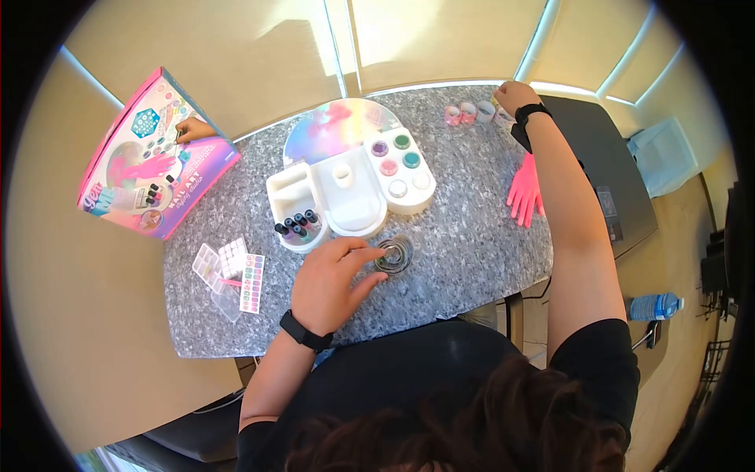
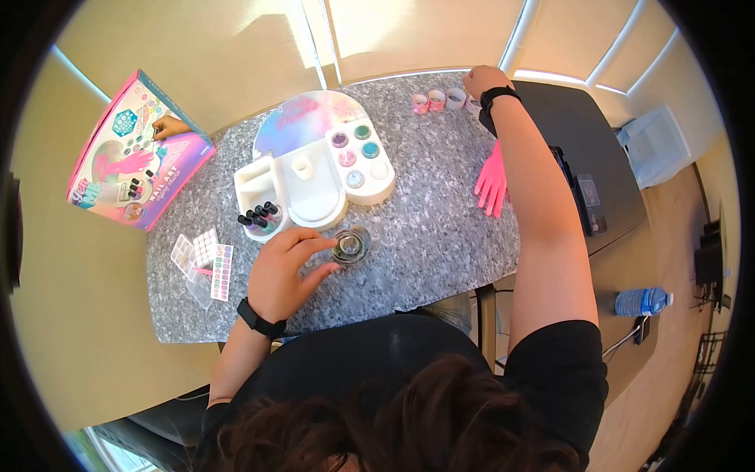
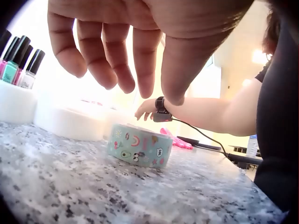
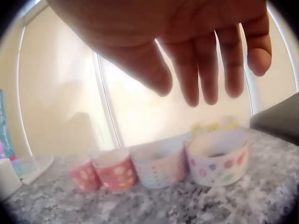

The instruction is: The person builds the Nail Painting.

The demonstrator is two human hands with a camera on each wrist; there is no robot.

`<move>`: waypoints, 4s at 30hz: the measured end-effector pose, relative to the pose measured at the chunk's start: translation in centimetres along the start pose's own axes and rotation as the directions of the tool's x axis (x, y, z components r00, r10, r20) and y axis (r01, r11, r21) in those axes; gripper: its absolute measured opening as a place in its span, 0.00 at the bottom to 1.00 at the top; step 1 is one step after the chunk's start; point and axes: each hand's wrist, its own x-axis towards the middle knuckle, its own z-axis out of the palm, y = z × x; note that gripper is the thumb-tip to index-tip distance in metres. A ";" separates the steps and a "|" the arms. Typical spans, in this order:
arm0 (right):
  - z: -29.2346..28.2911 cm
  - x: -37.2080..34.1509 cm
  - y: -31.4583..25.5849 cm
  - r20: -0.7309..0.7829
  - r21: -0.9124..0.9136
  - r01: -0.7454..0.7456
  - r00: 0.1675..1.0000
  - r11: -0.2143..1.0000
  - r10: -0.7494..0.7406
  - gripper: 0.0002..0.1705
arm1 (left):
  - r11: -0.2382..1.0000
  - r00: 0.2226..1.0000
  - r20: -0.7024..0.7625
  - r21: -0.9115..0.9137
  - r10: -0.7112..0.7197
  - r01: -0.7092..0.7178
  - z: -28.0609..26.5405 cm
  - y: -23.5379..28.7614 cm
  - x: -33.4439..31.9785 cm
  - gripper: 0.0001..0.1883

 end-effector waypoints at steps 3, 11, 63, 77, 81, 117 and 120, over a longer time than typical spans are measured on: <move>6.0 6.6 3.1 0.025 -0.150 0.050 0.999 0.987 -0.047 0.27 | 1.000 1.000 -0.029 0.001 0.005 -0.005 -0.5 0.0 -0.1 0.18; 1.3 1.8 -1.2 -0.229 0.166 0.168 0.965 0.972 -0.128 0.23 | 0.999 0.996 -0.081 -0.029 -0.031 0.028 -0.9 -0.8 -0.2 0.14; 2.0 -29.5 -14.8 -0.008 0.186 0.405 0.912 0.895 -0.411 0.13 | 0.504 0.757 0.218 -0.629 -0.616 0.592 3.2 -0.5 -2.4 0.17; 2.4 -31.1 -17.2 -0.029 0.568 0.450 0.848 0.689 -0.530 0.12 | 0.754 0.868 -0.022 -0.507 -0.496 0.417 4.0 -2.4 -2.8 0.21; 3.4 -31.0 -17.1 -0.038 0.579 0.481 0.822 0.658 -0.568 0.10 | 0.799 0.838 -0.006 -0.304 -0.546 0.519 2.5 -1.7 -3.0 0.21; 2.7 -32.4 -17.1 0.062 0.852 0.303 0.752 0.427 -0.657 0.23 | 0.897 0.877 0.282 -0.098 -0.390 0.430 -0.7 -2.4 -1.7 0.16; 1.7 -32.4 -17.7 0.012 0.899 0.287 0.738 0.330 -0.675 0.24 | 0.796 0.864 0.172 -0.336 -0.474 0.504 -1.4 -2.4 -1.9 0.15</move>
